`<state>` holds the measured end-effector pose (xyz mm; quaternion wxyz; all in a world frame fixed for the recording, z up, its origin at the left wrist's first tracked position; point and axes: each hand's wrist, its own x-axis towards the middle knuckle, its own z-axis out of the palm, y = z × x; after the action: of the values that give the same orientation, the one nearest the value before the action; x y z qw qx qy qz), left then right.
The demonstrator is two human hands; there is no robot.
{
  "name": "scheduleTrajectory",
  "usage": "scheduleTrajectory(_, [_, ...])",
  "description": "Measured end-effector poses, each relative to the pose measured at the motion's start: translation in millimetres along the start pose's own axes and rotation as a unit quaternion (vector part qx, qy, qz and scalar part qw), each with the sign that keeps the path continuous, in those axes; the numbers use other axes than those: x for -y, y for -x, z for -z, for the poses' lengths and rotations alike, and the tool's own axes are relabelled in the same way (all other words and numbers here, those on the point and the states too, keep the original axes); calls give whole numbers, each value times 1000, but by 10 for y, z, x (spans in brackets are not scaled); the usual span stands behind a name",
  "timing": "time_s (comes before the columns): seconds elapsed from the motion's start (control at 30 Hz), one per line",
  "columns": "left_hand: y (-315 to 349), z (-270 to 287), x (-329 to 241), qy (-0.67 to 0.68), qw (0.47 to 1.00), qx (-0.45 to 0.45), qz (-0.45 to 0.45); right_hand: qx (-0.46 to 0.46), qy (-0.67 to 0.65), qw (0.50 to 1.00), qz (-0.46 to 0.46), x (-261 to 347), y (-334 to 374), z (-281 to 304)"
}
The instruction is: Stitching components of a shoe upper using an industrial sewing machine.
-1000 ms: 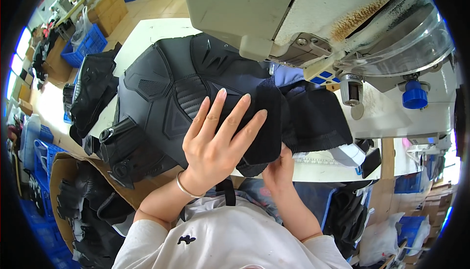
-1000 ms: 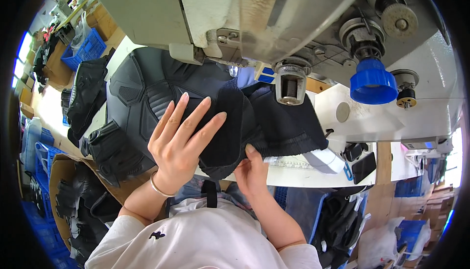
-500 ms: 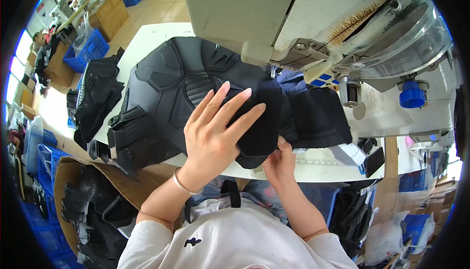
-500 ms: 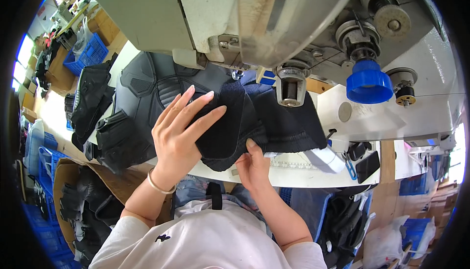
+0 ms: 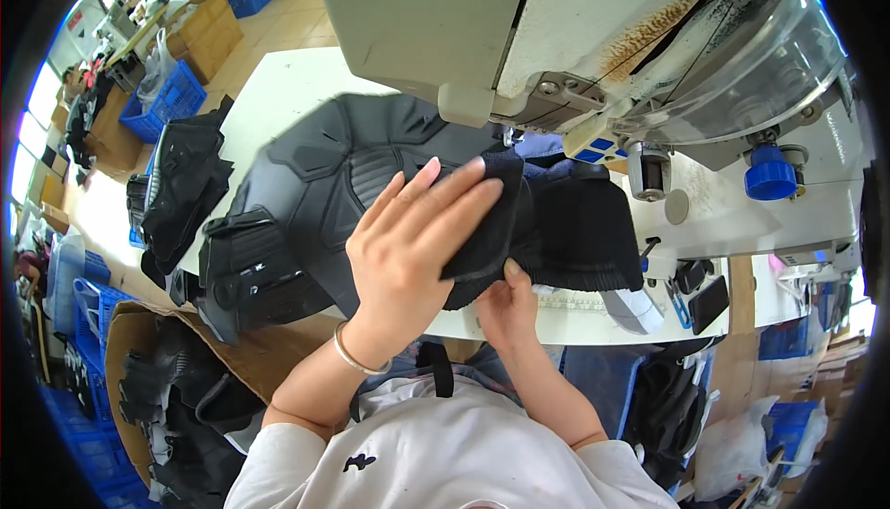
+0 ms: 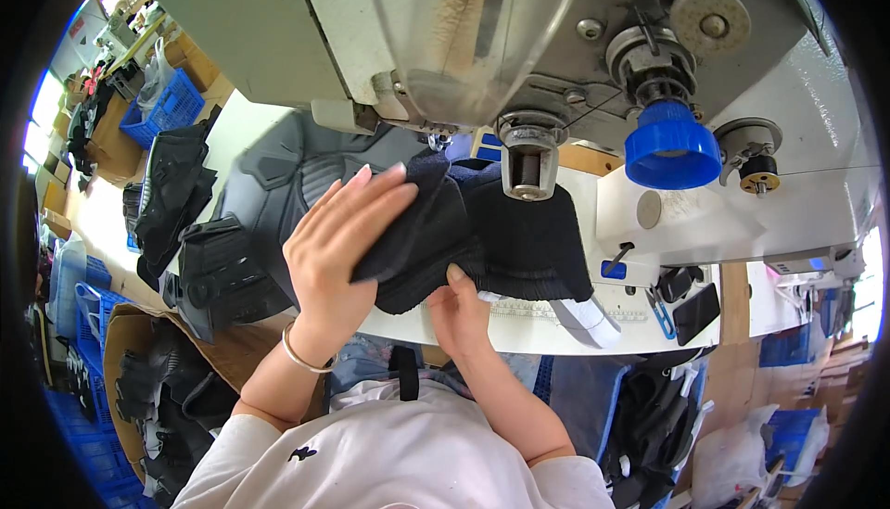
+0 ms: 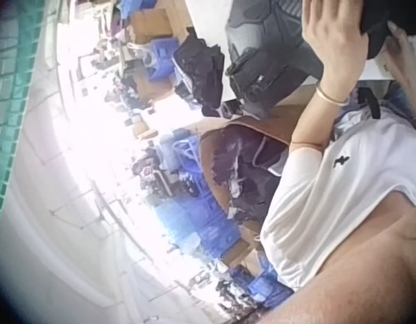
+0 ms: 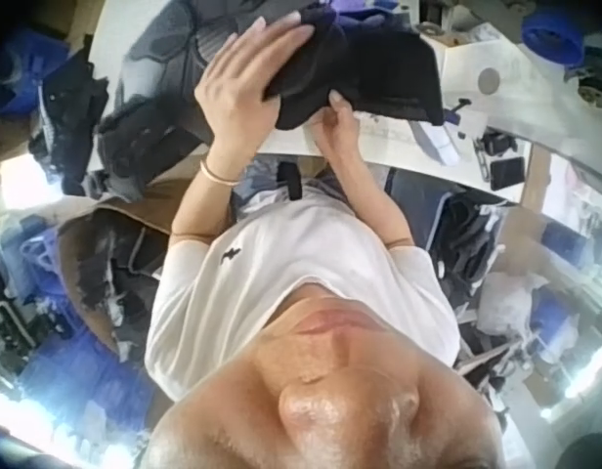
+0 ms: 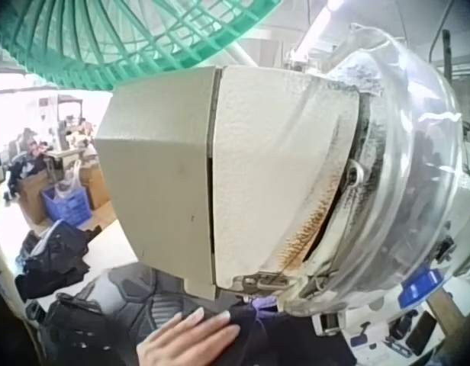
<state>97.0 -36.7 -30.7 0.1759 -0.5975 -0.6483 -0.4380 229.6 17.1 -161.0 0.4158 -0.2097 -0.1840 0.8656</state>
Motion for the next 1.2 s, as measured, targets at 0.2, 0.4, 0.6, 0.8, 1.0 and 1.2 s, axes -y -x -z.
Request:
scheduleTrajectory(0.2, [85,-49,26,-134,984,-1,-114,98,24,994,-41,58,61,2])
scheduleTrajectory(0.4, [52,-34,92,-150,978,-3,-147,63,28,997,-38,53,106,-86])
scheduleTrajectory(0.6, [-48,14,287,-133,969,27,-208,68,12,997,-28,-54,142,-226])
scheduleTrajectory(0.8, [-145,56,446,-121,965,37,-230,14,-51,998,-31,-185,164,-316])
scheduleTrajectory(1.0, [-311,85,594,-81,958,63,-269,-54,-53,997,-9,-271,177,-491])
scheduleTrajectory(1.2, [-357,69,738,-43,952,71,-293,-51,-67,996,4,-316,184,-626])
